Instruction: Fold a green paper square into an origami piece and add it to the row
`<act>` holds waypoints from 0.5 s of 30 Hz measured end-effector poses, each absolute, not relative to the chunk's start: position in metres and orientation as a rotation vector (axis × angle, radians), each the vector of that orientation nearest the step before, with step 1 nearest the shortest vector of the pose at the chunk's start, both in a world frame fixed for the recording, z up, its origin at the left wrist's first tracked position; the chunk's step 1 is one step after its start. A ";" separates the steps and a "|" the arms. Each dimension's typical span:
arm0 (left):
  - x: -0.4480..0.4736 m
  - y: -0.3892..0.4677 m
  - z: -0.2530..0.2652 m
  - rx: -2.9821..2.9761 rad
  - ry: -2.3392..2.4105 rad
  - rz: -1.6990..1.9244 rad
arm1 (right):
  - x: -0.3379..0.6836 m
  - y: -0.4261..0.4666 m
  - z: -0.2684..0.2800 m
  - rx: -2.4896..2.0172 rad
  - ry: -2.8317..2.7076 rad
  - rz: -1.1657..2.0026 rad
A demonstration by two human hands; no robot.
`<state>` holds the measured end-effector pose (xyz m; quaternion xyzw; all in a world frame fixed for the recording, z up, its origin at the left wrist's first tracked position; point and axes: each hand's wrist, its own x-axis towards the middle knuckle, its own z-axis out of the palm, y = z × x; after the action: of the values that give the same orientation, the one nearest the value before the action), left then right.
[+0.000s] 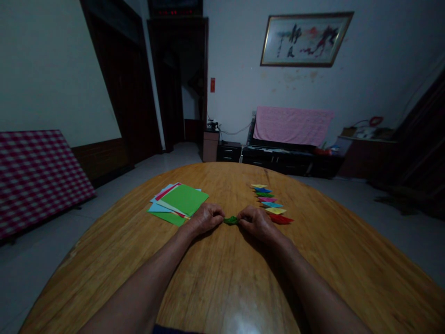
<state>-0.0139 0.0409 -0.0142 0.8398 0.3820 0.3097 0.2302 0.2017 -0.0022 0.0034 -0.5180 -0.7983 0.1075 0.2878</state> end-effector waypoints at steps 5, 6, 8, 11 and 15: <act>-0.014 0.038 -0.012 2.338 1.035 0.842 | 0.202 -0.001 0.002 -1.380 -2.144 0.271; -0.014 0.038 -0.011 2.346 1.016 0.851 | 0.203 -0.001 0.002 -1.384 -2.146 0.269; -0.014 0.037 -0.009 2.379 0.983 0.861 | 0.203 -0.001 0.002 -1.397 -2.138 0.264; -0.013 0.036 -0.006 2.437 0.995 0.837 | 0.203 -0.002 0.003 -1.411 -2.122 0.268; -0.013 0.035 -0.005 2.501 1.065 0.758 | 0.202 -0.003 0.004 -1.403 -2.125 0.282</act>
<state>-0.0127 0.0351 -0.0049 0.8750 0.3725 0.2650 0.1592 0.2021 -0.0031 0.0042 -0.5249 -0.7948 0.1055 0.2859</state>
